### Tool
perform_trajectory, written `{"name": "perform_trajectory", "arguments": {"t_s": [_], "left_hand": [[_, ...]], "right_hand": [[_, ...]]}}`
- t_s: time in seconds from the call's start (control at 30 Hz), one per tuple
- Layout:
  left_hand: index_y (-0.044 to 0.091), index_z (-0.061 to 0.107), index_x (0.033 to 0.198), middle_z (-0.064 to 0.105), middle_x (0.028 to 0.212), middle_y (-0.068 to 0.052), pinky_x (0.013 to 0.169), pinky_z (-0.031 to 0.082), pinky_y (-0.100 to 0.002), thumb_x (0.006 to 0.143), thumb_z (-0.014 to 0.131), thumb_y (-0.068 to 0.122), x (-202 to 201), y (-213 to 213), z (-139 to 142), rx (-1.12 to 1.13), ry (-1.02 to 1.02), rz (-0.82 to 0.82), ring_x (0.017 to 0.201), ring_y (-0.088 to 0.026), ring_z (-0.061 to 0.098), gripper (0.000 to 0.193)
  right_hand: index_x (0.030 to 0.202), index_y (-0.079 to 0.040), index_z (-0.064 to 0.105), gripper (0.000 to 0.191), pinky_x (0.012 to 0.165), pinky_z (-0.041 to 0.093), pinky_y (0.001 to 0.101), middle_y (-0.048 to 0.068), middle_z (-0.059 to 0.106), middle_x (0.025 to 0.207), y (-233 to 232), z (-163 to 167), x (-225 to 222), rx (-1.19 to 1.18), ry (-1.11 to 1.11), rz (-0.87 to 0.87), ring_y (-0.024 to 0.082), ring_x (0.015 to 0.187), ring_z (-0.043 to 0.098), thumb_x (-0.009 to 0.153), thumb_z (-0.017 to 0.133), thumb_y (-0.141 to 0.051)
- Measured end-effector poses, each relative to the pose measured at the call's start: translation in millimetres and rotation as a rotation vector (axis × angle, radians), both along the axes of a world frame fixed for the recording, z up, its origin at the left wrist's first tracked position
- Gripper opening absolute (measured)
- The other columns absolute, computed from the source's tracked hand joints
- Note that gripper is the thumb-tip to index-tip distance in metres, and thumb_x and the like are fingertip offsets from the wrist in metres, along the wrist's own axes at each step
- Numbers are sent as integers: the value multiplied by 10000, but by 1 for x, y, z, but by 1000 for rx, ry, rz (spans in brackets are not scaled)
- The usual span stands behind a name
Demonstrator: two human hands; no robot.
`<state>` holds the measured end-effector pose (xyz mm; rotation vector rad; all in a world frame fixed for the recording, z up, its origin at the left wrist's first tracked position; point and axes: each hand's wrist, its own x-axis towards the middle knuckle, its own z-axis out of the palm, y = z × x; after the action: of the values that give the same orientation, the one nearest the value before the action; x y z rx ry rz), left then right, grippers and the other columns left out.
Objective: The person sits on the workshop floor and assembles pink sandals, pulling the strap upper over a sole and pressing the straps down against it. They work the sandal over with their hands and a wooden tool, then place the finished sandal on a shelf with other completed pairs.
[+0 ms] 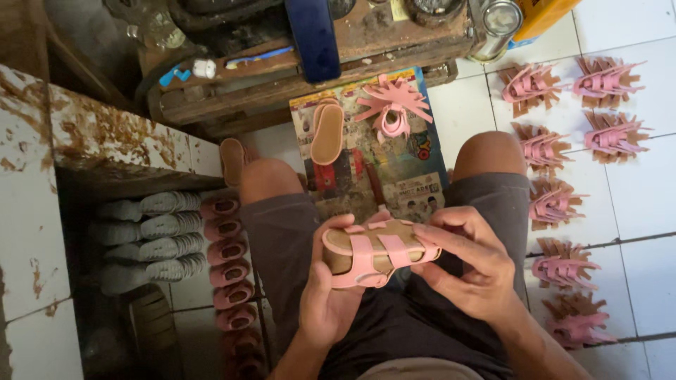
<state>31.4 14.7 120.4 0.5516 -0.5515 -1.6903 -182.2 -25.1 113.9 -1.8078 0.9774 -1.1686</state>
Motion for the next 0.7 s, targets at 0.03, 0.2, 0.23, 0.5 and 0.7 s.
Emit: {"name": "perform_trajectory", "arguments": {"t_s": [0.03, 0.2, 0.23, 0.5, 0.7], "left_hand": [[57, 255, 1557, 336, 1629, -302, 1163, 415, -511, 1079, 476, 544, -1, 0, 1, 4, 12, 2, 1464, -397, 448, 717], [52, 250, 1561, 341, 1627, -308, 1141, 435, -492, 1083, 473, 528, -2, 0, 5, 17, 13, -7, 1451, -404, 466, 711], [51, 246, 1567, 344, 1628, -310, 1139, 438, -493, 1086, 469, 524, -1, 0, 5, 2, 1, -11, 1453, -405, 469, 711], [80, 329, 1528, 427, 1544, -267, 1183, 485, -561, 1103, 410, 580, -2, 1, -15, -34, 420, -31, 1445, -435, 510, 661], [-60, 355, 1610, 590, 1358, -329, 1010, 581, -499, 1269, 376, 494, -15, 5, -34, 64, 1066, -411, 1170, -402, 678, 651]], "right_hand": [[1268, 11, 681, 504, 905, 529, 303, 128, 608, 1203, 0, 0, -1, 3, -17, 19, 202, 1038, 643, 785, 825, 37], [1245, 24, 690, 508, 873, 534, 286, 121, 616, 1187, 2, -1, -4, -21, -10, 0, 190, 1013, 647, 762, 846, 27], [1242, 25, 691, 508, 870, 533, 284, 119, 618, 1185, 2, -3, -4, -36, -10, -3, 188, 1009, 645, 759, 848, 24], [1230, -4, 705, 463, 937, 551, 313, 143, 614, 1232, 1, -6, -10, -42, -78, 108, 212, 1093, 651, 786, 832, 33], [1261, 19, 679, 420, 1055, 508, 382, 200, 601, 1361, -8, -6, 4, 8, 51, 143, 316, 1257, 632, 848, 744, 50]]}}
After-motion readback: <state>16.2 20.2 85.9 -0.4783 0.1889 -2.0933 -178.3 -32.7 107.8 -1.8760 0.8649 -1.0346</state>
